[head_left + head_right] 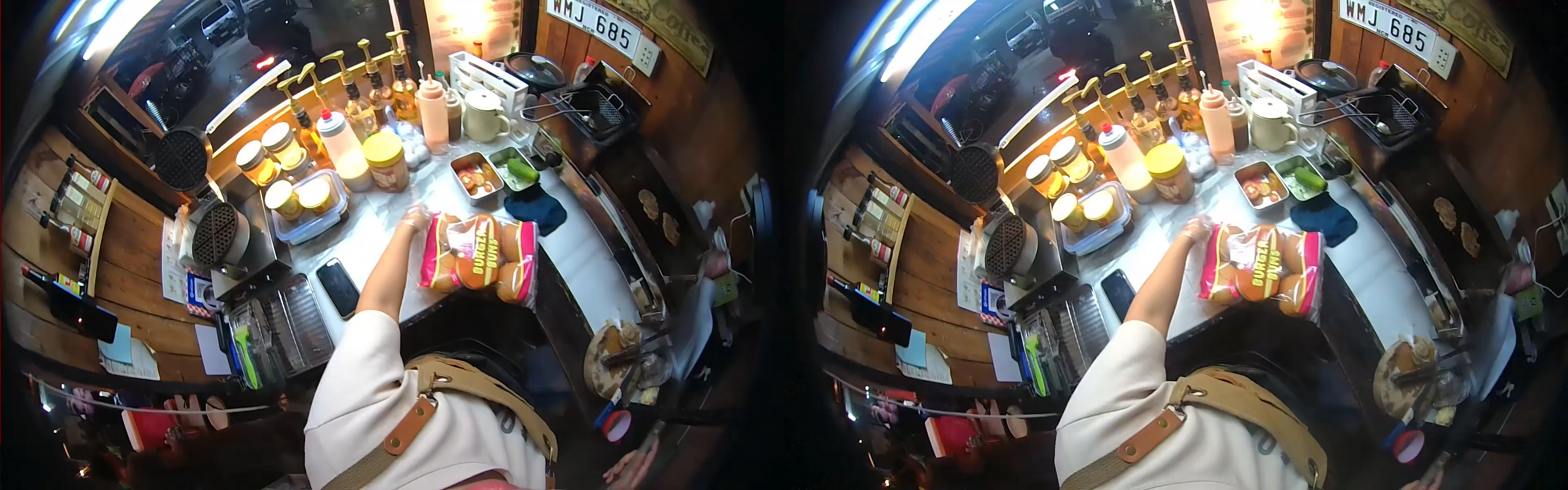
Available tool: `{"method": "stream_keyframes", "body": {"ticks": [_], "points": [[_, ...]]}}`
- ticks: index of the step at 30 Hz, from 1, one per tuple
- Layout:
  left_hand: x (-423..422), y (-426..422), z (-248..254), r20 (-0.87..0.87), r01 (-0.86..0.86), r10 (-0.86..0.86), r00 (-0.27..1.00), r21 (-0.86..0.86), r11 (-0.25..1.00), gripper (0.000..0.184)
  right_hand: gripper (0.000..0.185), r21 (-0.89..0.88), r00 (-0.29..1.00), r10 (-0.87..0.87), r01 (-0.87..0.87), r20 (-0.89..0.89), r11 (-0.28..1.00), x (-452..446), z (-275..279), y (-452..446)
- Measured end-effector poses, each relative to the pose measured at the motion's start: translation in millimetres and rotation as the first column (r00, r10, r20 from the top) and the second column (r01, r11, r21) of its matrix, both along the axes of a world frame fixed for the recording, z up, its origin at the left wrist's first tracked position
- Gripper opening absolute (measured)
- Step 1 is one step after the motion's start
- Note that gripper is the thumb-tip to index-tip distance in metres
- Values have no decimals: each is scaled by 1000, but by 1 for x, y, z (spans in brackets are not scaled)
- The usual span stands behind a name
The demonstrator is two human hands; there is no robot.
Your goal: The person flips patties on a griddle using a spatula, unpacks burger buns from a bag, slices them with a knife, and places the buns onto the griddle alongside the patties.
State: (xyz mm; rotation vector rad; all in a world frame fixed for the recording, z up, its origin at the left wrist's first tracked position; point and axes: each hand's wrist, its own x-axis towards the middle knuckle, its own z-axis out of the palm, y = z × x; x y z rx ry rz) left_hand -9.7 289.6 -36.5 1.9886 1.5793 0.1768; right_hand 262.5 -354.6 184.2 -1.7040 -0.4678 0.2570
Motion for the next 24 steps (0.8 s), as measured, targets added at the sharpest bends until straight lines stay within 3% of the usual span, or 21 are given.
{"method": "stream_keyframes", "body": {"ticks": [2, 4, 5, 6, 7, 8, 9, 10, 11, 14, 15, 16, 17, 19, 24], "points": [[1, 8, 5, -55, 121, -128, 990, -122, 985, 35, 48, -157, 975, 223, -223, -20, 962, -11, -7, 5], [-5, 10, -2, 4, 160, -160, 987, -62, 985, 34, 51, -104, 809, 568, -585, -154, 805, -56, 26, 103], [-6, 12, -5, 55, 196, -197, 979, 11, 980, 33, 45, 40, 797, 540, -551, -272, 833, -67, 2, 136], [-8, 26, -38, -66, 393, -388, 919, 173, 903, 29, 39, -155, 793, 426, -532, -435, 833, -87, 15, 185], [-5, 19, -44, 133, 182, -220, 966, 255, 950, 24, 36, -69, 730, 490, -586, -476, 807, -101, 12, 222], [-4, 5, -33, 169, 119, -171, 971, 283, 952, 22, 35, -106, 737, 520, -614, -432, 783, -110, -8, 251], [-6, -12, -14, 370, 22, -105, 923, 221, 975, 20, 35, -107, 726, 572, -650, -382, 753, -115, -33, 281], [-5, -16, -17, 480, -3, -140, 866, 285, 958, 17, 35, -254, 769, 623, -636, -141, 728, -121, -61, 308], [-4, -26, -9, 558, -58, -126, 820, 300, 952, 13, 37, -334, 755, 653, -634, -67, 698, -131, -67, 336], [4, -37, -18, 597, -152, -61, 800, 300, 942, 11, 39, -347, 732, 664, -590, 151, 729, -150, -107, 396], [6, -40, -16, 612, -189, -89, 786, 375, 908, 10, 40, -362, 713, 670, -581, 204, 729, -154, -114, 410], [7, -43, -14, 625, -231, -116, 772, 446, 865, 9, 41, -486, 691, 715, -592, 105, 643, -157, -118, 418], [8, -45, -11, 628, -228, -113, 770, 436, 871, 9, 41, -494, 694, 713, -588, 99, 641, -161, -119, 422], [10, -51, -4, 676, -283, -83, 732, 413, 866, 7, 41, -425, 664, 729, -619, 165, 660, -169, -122, 429], [16, -58, 3, 757, -314, -130, 640, 413, 855, 6, 40, -420, 679, 726, -632, 106, 652, -171, -116, 447]]}}
